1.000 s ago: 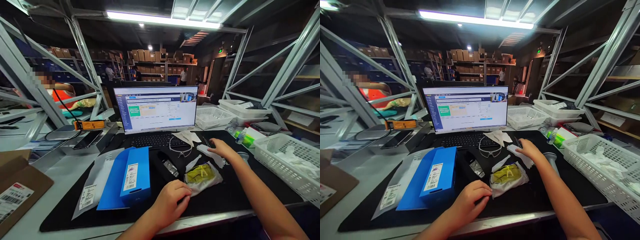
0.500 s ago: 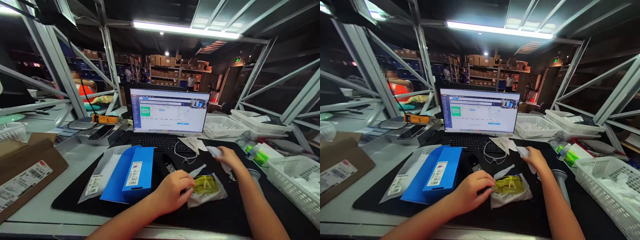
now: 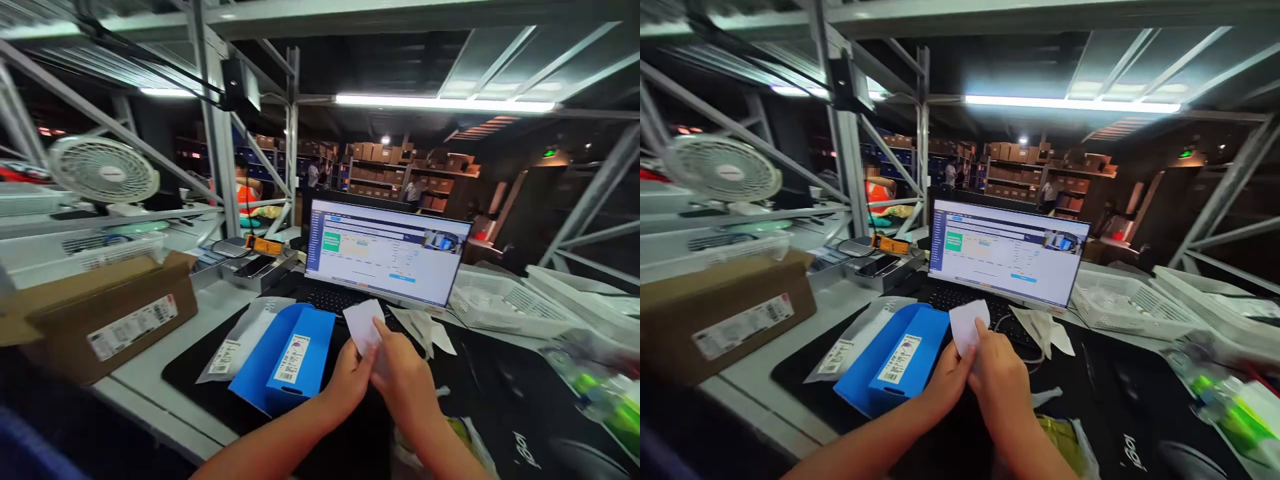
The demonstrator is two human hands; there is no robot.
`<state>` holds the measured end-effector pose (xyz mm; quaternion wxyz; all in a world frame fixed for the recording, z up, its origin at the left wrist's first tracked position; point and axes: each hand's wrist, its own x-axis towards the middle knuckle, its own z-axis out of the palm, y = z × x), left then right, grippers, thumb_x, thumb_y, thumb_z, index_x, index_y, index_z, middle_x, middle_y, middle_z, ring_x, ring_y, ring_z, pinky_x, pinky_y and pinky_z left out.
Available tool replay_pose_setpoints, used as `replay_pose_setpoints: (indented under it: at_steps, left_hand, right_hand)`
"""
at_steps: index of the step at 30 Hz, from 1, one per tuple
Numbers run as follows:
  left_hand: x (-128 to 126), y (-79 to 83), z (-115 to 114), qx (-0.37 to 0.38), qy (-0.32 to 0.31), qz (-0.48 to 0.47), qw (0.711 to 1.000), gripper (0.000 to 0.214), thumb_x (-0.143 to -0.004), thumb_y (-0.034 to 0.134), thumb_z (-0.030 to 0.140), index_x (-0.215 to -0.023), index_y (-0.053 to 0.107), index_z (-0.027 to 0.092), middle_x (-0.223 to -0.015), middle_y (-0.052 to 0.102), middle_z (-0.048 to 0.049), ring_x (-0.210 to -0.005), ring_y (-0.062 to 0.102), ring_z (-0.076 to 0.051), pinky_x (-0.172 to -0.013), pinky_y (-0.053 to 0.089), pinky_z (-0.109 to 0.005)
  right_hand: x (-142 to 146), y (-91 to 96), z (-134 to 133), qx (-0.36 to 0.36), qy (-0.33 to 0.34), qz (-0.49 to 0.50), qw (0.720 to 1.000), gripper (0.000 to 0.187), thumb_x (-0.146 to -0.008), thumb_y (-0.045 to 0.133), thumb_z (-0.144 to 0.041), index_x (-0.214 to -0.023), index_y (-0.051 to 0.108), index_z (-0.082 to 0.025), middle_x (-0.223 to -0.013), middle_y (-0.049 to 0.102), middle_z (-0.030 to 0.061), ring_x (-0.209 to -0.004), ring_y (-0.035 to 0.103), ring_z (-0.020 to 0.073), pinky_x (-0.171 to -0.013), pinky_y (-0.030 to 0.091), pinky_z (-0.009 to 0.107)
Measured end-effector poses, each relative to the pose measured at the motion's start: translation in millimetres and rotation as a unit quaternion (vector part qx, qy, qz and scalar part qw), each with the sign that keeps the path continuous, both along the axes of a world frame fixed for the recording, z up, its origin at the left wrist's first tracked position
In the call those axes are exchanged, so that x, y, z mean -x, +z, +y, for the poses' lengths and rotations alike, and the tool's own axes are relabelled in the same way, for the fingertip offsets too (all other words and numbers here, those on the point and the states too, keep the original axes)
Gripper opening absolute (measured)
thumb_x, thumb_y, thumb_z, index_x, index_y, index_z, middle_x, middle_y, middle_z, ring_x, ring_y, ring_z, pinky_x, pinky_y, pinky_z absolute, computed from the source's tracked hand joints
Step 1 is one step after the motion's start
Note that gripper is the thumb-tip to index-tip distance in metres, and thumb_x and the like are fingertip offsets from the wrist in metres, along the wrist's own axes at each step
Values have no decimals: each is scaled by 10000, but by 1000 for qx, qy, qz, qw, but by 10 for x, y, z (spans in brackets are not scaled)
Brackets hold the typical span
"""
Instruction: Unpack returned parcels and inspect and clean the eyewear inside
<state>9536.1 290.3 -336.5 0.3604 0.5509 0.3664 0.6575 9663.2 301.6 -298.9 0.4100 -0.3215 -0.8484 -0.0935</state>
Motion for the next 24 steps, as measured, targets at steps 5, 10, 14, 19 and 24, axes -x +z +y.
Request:
replay_pose_setpoints:
  at_steps: [5,10,14,19,24]
  left_hand:
    - [53,22,-59,28,22,-15,999,585,-915,543,640,-1180,650,130,-1119,715,-134,-994,659,-245,-878,529,-365]
    - [168,47,-77,101,-97,-30,990,675,-810,612,734,-1022,666,95,-823,677,-76,-683,575,-145,-610,432,-240]
    - [275,114,-106,135,-167,10,977,681,-753,648,762,-880,638,93,-740,578,-25,-624,465,-94,-569,336,-204]
    - [325,162,-108,129,-178,81,972,678,-773,593,787,-776,597,109,-682,486,13,-607,383,-79,-534,279,-190]
    - [303,200,-94,154,-164,87,971,697,-756,571,816,-712,578,120,-647,485,14,-580,381,-79,-508,280,-187]
  right_hand:
    - [-261,-6,138,131,38,5,991,852,-874,641,-324,-1580,164,-311,-1121,684,87,-916,718,278,-699,644,405]
    - [-690,244,372,83,63,-45,994,651,-935,555,-290,-1537,314,-350,-1418,570,92,-1238,618,289,-1001,563,463]
    - [-737,244,404,111,124,-112,980,591,-864,546,-138,-1411,499,-357,-1448,558,44,-1306,570,252,-1061,526,422]
    - [-640,243,303,160,142,-143,966,639,-785,570,-73,-1368,555,-335,-1371,621,56,-1241,617,240,-1033,537,405]
    - [-765,348,268,194,130,-120,965,689,-807,653,-150,-1446,464,-325,-1408,592,59,-1262,596,241,-1070,503,409]
